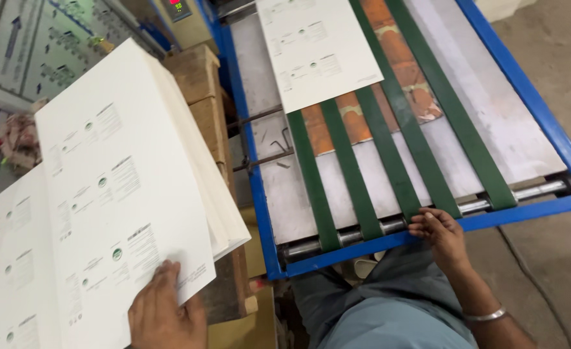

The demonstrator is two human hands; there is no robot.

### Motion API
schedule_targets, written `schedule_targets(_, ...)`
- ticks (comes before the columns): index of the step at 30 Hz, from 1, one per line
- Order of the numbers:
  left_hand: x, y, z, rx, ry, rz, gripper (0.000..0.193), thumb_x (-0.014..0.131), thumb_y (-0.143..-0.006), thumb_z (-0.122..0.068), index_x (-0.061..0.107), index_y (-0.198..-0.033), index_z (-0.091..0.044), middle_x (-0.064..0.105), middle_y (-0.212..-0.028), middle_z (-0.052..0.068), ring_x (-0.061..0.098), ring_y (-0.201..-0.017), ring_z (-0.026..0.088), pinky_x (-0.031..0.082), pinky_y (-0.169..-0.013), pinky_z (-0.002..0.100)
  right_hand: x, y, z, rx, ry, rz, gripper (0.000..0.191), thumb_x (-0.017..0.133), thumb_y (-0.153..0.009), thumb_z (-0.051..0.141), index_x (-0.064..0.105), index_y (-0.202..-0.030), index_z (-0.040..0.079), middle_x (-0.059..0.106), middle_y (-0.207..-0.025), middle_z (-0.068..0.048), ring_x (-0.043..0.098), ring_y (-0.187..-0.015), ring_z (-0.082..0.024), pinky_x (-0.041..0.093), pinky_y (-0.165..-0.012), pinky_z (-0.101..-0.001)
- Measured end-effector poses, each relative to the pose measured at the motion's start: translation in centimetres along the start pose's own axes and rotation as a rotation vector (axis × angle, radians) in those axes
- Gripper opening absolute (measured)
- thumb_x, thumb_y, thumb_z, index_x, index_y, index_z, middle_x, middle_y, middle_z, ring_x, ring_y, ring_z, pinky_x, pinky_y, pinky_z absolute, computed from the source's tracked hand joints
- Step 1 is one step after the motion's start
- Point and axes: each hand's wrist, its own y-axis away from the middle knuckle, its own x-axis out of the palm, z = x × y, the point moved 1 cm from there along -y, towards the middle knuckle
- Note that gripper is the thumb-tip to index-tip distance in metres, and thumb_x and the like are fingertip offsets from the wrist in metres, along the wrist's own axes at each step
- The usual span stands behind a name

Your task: The person repeatedly picks individual printed sheets from a stack and places them onto a conveyor belt of a processing machine. The sheets move through rollers as the person continues feeding them one by one.

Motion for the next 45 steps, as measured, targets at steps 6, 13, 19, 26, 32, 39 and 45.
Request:
schedule_targets(6, 2.7, -0.6, -3.7, -0.041, -0.015, -0.208, 0.042, 0.072, -0.089, -0.016, 0.065, -0.129, -0.005, 0.069, -0.132, 0.013, 0.063, -0.126, 0.03, 0.046, -0.11, 0.045, -0.6, -0.4, -0.5, 0.014, 0.009, 0.016, 0.024, 0.054, -0.109, 0.015, 0.061, -0.125, -0.002, 0.07, -0.106, -0.016, 0.072, -0.09, -0.024, 0.061, -0.08, -0.0366)
schedule_targets(13, 1.2, -0.6, -3.4, -0.069, 0.003, -0.069, 0.051, 0.073, -0.078, -0.012, 0.066, -0.128, -0.005, 0.068, -0.132, 0.012, 0.062, -0.127, 0.028, 0.045, -0.11, 0.045, -1.2, -0.3, -0.6, 0.009, 0.033, 0.019, 0.024, 0.054, -0.11, 0.014, 0.06, -0.126, -0.002, 0.069, -0.108, -0.016, 0.071, -0.092, -0.024, 0.061, -0.081, -0.0361)
schedule_targets(19, 1.5, -0.6, -4.1, -0.076, -0.049, -0.056, 0.053, 0.075, -0.075, -0.009, 0.065, -0.127, -0.003, 0.068, -0.131, 0.012, 0.062, -0.126, 0.031, 0.045, -0.11, 0.046, -1.5, -0.7, -0.7, 0.024, 0.085, 0.021, 0.025, 0.056, -0.108, 0.012, 0.06, -0.127, -0.002, 0.069, -0.109, -0.017, 0.07, -0.092, -0.024, 0.06, -0.081, -0.0359)
schedule_targets(26, 2.0, -0.4, -1.2, -0.064, 0.051, -0.071, 0.044, 0.071, -0.089, -0.005, 0.066, -0.133, -0.006, 0.07, -0.133, 0.009, 0.065, -0.124, 0.022, 0.05, -0.107, 0.04, -1.3, -1.0, -1.4, 0.095, 0.084, 0.032, 0.027, 0.057, -0.106, 0.013, 0.059, -0.128, -0.003, 0.07, -0.109, -0.018, 0.07, -0.095, -0.027, 0.059, -0.084, -0.039)
schedule_targets(32, 1.1, -0.4, -7.3, -0.015, 0.177, -0.156, 0.055, 0.066, -0.085, -0.017, 0.06, -0.136, 0.001, 0.063, -0.138, 0.018, 0.059, -0.132, 0.032, 0.044, -0.113, 0.049, 5.5, 0.5, 0.2, 0.125, 0.282, 0.509, 0.036, 0.052, -0.102, 0.015, 0.059, -0.133, -0.002, 0.07, -0.12, -0.019, 0.072, -0.104, -0.028, 0.062, -0.09, -0.0401)
schedule_targets(39, 1.8, -3.1, -19.0, 0.295, 0.246, 0.142, 0.073, 0.07, -0.087, -0.041, 0.054, -0.14, 0.007, 0.053, -0.145, 0.026, 0.046, -0.139, 0.04, 0.03, -0.117, 0.061, 12.9, 3.9, 1.2, 0.382, -0.166, 0.57, 0.04, 0.051, -0.094, 0.017, 0.056, -0.133, 0.006, 0.068, -0.124, -0.013, 0.07, -0.11, -0.023, 0.062, -0.084, -0.0377)
schedule_targets(45, -0.2, -1.2, -14.5, 0.299, 0.232, 0.229, 0.071, 0.067, -0.089, -0.052, 0.057, -0.136, 0.001, 0.056, -0.146, 0.021, 0.048, -0.138, 0.039, 0.029, -0.115, 0.059, 8.2, -2.3, 1.6, 0.129, -0.066, 0.213, 0.027, 0.058, -0.109, 0.013, 0.059, -0.13, -0.003, 0.069, -0.108, -0.012, 0.067, -0.092, -0.02, 0.055, -0.072, -0.0322)
